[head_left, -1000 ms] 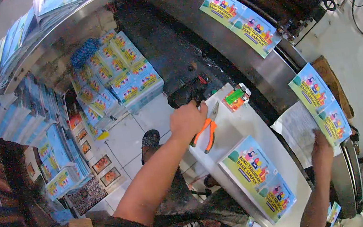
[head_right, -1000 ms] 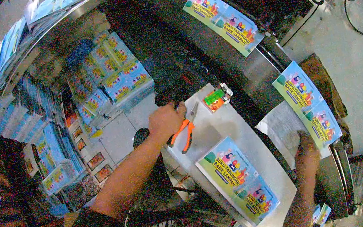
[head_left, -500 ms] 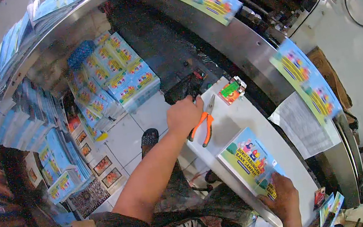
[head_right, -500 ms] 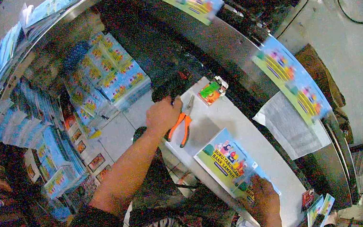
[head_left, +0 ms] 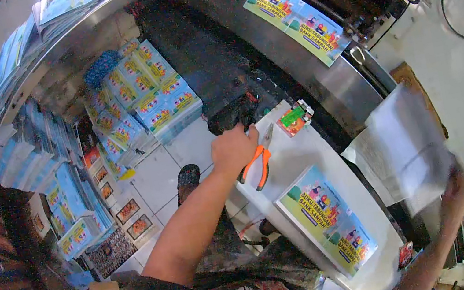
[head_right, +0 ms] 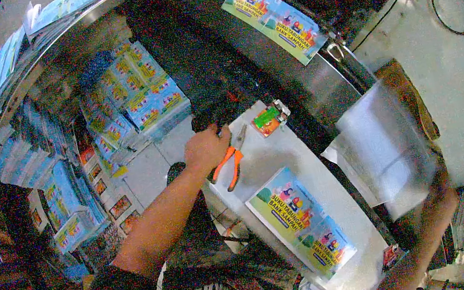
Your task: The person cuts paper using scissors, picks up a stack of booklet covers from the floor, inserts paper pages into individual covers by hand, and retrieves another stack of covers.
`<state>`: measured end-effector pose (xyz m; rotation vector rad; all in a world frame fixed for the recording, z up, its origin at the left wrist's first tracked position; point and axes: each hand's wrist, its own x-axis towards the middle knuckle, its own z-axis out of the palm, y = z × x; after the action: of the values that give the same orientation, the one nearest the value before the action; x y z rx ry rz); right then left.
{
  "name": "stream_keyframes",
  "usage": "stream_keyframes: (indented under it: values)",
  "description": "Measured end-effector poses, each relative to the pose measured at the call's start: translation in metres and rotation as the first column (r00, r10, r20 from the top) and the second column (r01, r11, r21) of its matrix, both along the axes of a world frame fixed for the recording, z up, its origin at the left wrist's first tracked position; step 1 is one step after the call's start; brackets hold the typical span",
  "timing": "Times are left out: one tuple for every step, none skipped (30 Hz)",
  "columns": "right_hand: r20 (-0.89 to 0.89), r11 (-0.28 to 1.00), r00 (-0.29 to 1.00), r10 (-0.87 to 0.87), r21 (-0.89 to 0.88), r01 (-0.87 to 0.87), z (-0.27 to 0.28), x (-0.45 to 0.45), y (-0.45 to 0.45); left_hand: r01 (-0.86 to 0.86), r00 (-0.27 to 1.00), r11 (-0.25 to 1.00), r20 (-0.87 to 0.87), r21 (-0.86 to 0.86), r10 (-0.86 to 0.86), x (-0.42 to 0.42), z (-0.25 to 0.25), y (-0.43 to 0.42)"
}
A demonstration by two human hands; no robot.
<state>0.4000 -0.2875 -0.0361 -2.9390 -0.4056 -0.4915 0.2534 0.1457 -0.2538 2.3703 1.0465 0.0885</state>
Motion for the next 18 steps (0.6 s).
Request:
stream_keyframes:
  values:
    - [0.333, 0.986, 0.93, 0.157, 0.0, -0.167, 0.011, 0.009, 0.014, -0.009, 1.0, 1.0, 0.005, 0.009, 0.009, 0.0, 0.0, -0.001]
    - [0.49, 0.978, 0.847, 0.204, -0.075, -0.193, 0.013, 0.037, 0.006, -0.018, 1.0, 1.0, 0.01, 0.018, 0.018, 0.0, 0.0, -0.001]
    - [0.493, 0.978, 0.845, 0.206, -0.074, -0.195, 0.011, 0.062, 0.008, -0.021, 1.0, 1.0, 0.013, 0.019, 0.021, 0.001, 0.002, -0.001]
    - [0.51, 0.948, 0.82, 0.26, 0.029, -0.318, 0.003, 0.085, 0.013, -0.019, 1.0, 1.0, -0.005, -0.001, 0.019, 0.0, 0.004, 0.0]
    - [0.471, 0.933, 0.831, 0.295, 0.045, -0.357, -0.013, 0.094, 0.018, -0.016, 1.0, 1.0, -0.025, -0.021, 0.015, -0.001, 0.006, 0.0]
    - [0.431, 0.917, 0.84, 0.33, 0.064, -0.393, -0.028, 0.103, 0.024, -0.018, 1.0, 1.0, -0.024, -0.017, 0.017, -0.002, 0.009, -0.001]
    - [0.325, 0.934, 0.883, 0.34, -0.006, -0.357, -0.048, 0.107, 0.031, -0.02, 1.0, 1.0, 0.001, -0.015, 0.02, -0.004, 0.012, -0.002]
    - [0.197, 0.932, 0.911, 0.362, -0.088, -0.352, -0.067, 0.107, 0.035, -0.022, 0.999, 1.0, 0.025, -0.014, 0.023, -0.006, 0.014, -0.003]
    - [0.066, 0.918, 0.926, 0.372, -0.17, -0.357, -0.085, 0.105, 0.038, -0.027, 0.999, 1.0, 0.026, -0.01, 0.027, -0.009, 0.015, -0.002]
    - [0.137, 0.891, 0.896, 0.422, -0.244, -0.383, -0.103, 0.098, 0.042, -0.064, 0.987, 0.994, 0.143, -0.094, 0.077, -0.012, 0.015, -0.002]
    - [0.207, 0.862, 0.858, 0.469, -0.319, -0.394, -0.114, 0.085, 0.045, -0.085, 0.958, 0.98, 0.257, -0.178, 0.129, -0.012, 0.014, -0.001]
    - [0.089, 0.878, 0.894, 0.44, -0.252, -0.407, -0.111, 0.065, 0.048, -0.084, 0.956, 0.982, 0.264, -0.169, 0.127, -0.011, 0.007, 0.002]
    - [-0.04, 0.894, 0.911, 0.411, -0.181, -0.411, -0.108, 0.039, 0.051, -0.07, 0.864, 0.973, 0.475, -0.219, 0.169, -0.012, -0.007, 0.007]
    - [-0.089, 0.912, 0.916, 0.392, -0.097, -0.4, -0.107, 0.005, 0.056, -0.042, 0.726, 0.963, 0.654, -0.267, 0.213, -0.016, -0.015, 0.009]
    - [-0.138, 0.923, 0.916, 0.378, -0.016, -0.383, -0.105, -0.028, 0.062, 0.214, 0.651, 0.886, 0.736, -0.41, 0.184, -0.033, 0.014, -0.003]
    - [-0.267, 0.915, 0.88, 0.392, 0.011, -0.404, -0.107, -0.056, 0.064, 0.465, 0.566, 0.732, 0.803, -0.497, 0.186, -0.057, 0.066, -0.019]
    - [-0.398, 0.906, 0.825, 0.401, 0.037, -0.422, -0.109, -0.082, 0.065, 0.663, 0.467, 0.573, 0.865, -0.481, 0.186, -0.075, 0.1, -0.039]
    - [-0.437, 0.889, 0.797, 0.416, 0.012, -0.458, -0.109, -0.111, 0.069, 0.835, 0.308, 0.401, 0.924, -0.377, 0.227, -0.088, 0.127, -0.06]
